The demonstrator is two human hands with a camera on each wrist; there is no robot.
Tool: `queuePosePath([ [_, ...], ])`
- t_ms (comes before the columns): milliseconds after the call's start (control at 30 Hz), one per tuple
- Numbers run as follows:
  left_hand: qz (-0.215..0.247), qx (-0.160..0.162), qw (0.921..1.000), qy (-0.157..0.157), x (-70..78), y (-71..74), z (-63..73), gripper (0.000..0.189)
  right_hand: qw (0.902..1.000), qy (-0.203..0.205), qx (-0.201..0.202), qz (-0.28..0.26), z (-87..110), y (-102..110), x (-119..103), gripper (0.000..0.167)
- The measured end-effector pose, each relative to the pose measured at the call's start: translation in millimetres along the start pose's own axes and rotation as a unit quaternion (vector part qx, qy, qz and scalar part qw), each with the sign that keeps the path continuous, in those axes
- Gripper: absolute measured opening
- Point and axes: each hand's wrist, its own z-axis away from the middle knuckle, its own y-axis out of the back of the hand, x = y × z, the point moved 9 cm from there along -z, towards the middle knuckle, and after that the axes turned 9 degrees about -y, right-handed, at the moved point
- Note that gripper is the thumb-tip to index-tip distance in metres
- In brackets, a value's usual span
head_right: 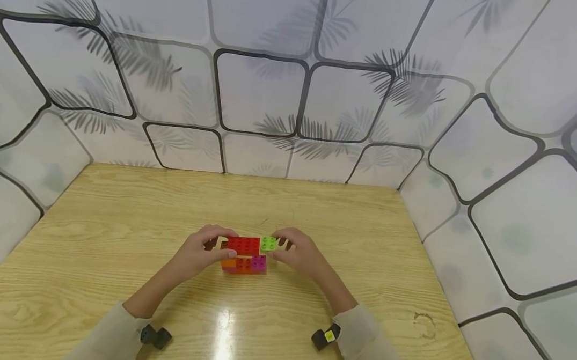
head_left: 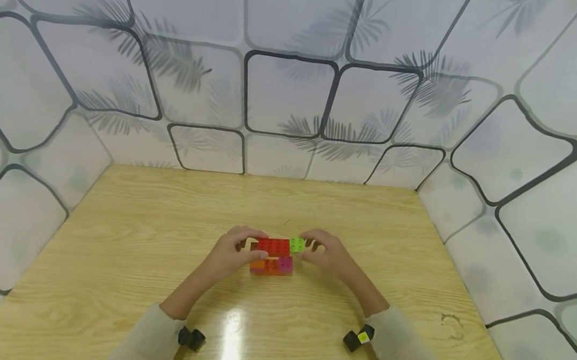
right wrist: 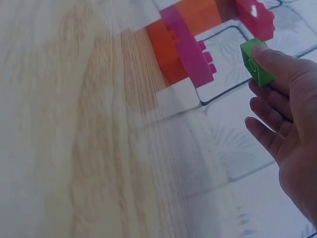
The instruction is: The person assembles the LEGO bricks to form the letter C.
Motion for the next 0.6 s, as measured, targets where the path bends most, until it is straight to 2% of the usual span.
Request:
queuePosePath([
  [167, 0.002, 0.001, 1.0, 0.001, -0.7, -0.5, 0.2, 0.036, 0.9989, 0.047, 0.007, -0.003, 8.7, -2, -12, 0.036],
  [400, 0.0, 0.003, 1.0, -0.008, 0.6, -1.2, -0.2, 0.036, 0.9979, 0.063, 0.013, -0.006, 13.5, -5, -15, 0.036],
  [600, -0.005, 0.004, 1.0, -0.004, 1.0, -1.0, 0.3, 0.036, 0.995, 0.097, 0.021, -0.011, 15.1, -7, -21, 0.036],
])
